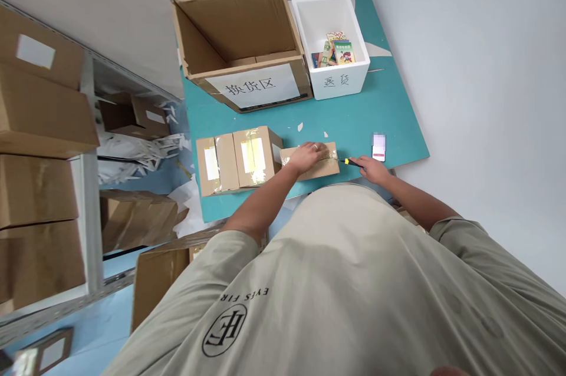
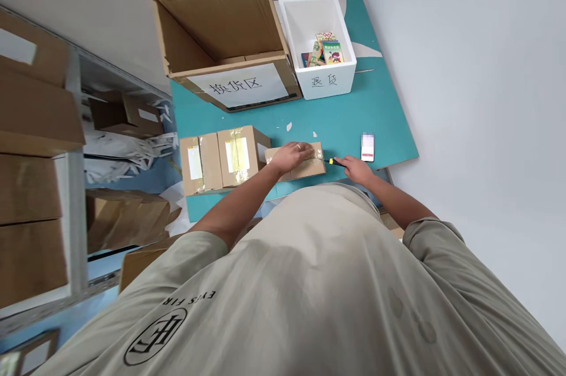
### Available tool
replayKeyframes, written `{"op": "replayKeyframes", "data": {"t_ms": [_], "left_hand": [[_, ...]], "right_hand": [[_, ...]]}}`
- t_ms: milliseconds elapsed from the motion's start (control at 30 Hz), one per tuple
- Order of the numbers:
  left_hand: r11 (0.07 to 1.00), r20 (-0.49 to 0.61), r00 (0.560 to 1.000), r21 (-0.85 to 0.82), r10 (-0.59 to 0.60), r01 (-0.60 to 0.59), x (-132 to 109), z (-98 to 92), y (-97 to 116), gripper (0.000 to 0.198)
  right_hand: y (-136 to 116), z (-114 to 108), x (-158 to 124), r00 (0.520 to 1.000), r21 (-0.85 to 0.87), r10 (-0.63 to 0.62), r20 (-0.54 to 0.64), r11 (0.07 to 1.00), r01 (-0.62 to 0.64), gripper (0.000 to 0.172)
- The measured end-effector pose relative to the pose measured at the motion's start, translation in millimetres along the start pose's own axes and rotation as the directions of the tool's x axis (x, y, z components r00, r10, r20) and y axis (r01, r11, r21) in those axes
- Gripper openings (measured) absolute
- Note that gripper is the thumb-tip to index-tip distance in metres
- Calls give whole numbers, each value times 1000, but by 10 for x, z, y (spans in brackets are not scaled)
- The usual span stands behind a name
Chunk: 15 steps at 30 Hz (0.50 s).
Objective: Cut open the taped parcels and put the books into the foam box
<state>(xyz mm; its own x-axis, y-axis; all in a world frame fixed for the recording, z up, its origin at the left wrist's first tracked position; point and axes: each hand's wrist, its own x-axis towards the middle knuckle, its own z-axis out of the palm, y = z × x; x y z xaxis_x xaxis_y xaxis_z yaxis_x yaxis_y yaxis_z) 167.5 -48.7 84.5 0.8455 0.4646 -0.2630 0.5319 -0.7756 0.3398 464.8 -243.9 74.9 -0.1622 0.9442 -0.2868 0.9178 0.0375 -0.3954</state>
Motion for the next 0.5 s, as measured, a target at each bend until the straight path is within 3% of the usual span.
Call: {"op": "replayKeyframes", "data": {"t_ms": [100, 233, 367, 500], "left_hand": [[999, 63, 998, 38, 22, -25, 34, -22, -23, 39], [995, 112, 991, 82, -70, 61, 120, -27, -64, 41], [986, 149, 982, 140, -114, 94, 240, -20, 12, 28], [991, 157, 980, 85, -120, 107, 317, -36, 97, 34]], "right_hand": [[-14, -8, -10, 999, -33, -27, 29, 999, 28, 75], [-69, -25, 34, 998, -95, -38, 53, 995, 43, 74], [-115, -54, 61, 997, -154, -25, 77, 987, 37, 73], [-133, -95, 57, 997, -183, -27, 74, 982, 40, 75]]}}
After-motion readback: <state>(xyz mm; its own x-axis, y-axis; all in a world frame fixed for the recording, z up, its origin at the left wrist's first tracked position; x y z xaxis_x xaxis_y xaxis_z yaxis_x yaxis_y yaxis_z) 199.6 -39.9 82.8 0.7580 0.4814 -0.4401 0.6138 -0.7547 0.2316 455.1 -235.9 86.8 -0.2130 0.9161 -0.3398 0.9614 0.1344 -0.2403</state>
